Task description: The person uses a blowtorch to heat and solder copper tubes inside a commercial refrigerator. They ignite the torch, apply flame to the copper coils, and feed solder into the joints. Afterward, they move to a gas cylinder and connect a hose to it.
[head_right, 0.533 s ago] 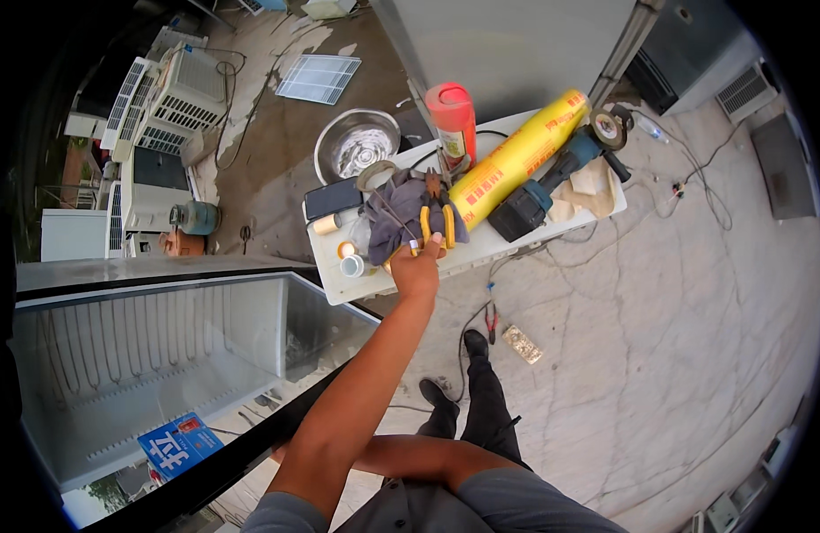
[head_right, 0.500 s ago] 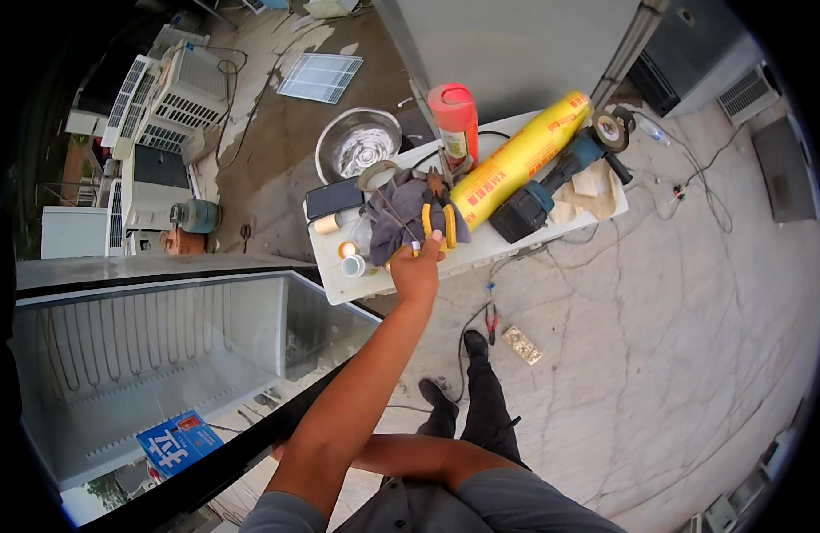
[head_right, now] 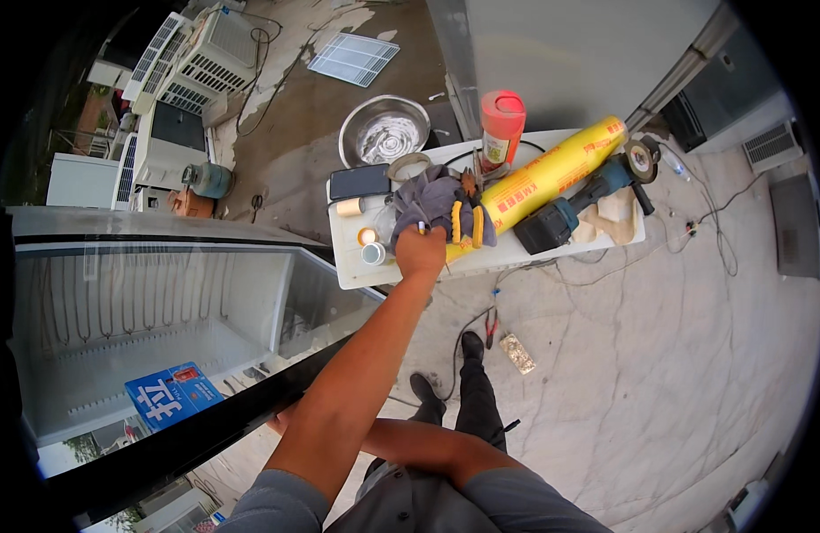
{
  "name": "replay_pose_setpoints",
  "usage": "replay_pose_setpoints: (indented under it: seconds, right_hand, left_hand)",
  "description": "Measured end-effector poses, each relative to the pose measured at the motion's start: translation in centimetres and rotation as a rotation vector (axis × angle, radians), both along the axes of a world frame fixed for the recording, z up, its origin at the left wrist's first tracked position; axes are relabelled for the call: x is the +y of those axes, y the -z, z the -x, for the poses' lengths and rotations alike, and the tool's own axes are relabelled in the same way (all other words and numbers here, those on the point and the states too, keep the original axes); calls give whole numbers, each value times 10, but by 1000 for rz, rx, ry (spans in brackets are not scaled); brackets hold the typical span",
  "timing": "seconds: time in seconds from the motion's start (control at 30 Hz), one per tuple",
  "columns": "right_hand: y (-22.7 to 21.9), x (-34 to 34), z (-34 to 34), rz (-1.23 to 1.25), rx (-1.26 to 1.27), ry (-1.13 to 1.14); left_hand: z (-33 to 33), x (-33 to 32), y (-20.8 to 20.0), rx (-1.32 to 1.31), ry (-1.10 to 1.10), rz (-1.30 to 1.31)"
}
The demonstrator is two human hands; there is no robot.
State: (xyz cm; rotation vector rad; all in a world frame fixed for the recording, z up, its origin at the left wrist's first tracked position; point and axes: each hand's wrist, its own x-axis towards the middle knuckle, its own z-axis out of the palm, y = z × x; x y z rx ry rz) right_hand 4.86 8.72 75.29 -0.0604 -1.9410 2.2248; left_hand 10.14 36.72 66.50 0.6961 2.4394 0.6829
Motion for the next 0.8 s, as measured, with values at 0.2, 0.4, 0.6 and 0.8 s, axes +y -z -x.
replay_pose_setpoints:
  seconds: [0.2,0.4,0.6,0.8]
  right_hand:
    - [11,5,13,-147,5,74]
    - [24,20,25,-345,22,243]
    - [22,28,33,-408,53,321]
    - [12,40,40,-46,-366,149]
  left_hand:
    - [-7,-14,-4,39,-30,-123]
    - [-56,-94,-153,-583,90,-587]
    - [-42,-259,-240,-285,351,-904]
    - [23,-393,-278,101,-267,-960]
